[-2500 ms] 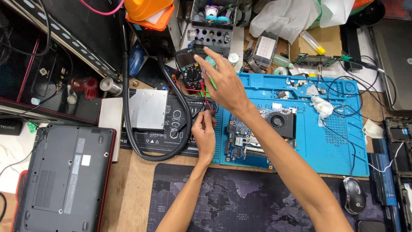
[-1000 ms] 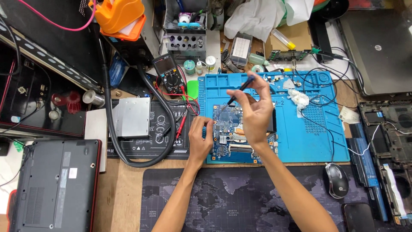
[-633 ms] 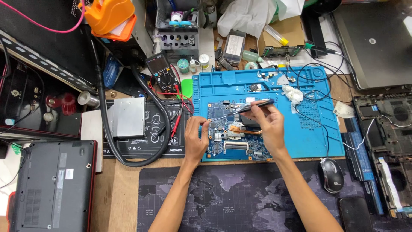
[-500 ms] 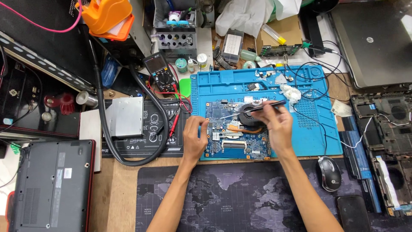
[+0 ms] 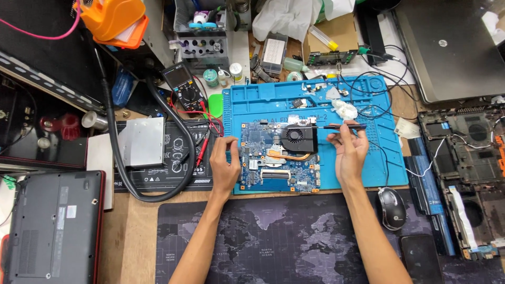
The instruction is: Applying thermal paste and installing a cooling fan onto a laptop motherboard
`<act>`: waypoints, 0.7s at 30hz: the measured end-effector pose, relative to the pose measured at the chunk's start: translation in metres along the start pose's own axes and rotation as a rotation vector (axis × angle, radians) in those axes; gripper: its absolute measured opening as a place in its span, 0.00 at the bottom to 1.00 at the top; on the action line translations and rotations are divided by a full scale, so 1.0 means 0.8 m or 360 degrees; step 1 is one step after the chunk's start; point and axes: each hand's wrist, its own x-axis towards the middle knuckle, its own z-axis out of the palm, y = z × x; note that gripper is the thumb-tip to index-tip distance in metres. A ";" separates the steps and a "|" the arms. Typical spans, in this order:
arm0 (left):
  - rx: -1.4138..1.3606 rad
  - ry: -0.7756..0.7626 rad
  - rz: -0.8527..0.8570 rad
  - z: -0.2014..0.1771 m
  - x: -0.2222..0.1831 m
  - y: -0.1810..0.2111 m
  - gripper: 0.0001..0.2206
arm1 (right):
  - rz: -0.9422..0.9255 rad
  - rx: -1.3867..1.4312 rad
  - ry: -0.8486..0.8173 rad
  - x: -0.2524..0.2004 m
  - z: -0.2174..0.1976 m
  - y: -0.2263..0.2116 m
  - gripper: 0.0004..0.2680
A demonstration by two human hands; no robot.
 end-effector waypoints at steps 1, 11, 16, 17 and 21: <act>-0.0001 0.0000 0.0001 0.002 0.002 0.002 0.06 | -0.0002 0.0000 0.0000 0.001 -0.002 0.001 0.10; 0.0147 -0.0145 0.0037 0.010 0.013 0.010 0.07 | -0.0049 0.0110 0.0180 0.004 -0.018 0.016 0.10; 0.0204 -0.0320 0.0049 0.033 0.043 0.034 0.06 | -0.0113 0.0109 0.0274 0.004 -0.019 0.021 0.10; 0.0227 -0.0402 0.0057 0.042 0.051 0.035 0.06 | -0.0124 0.0107 0.0284 0.004 -0.020 0.021 0.10; 0.0370 -0.0638 0.0147 0.089 0.079 0.016 0.05 | -0.0162 0.0114 0.0305 0.003 -0.017 0.019 0.09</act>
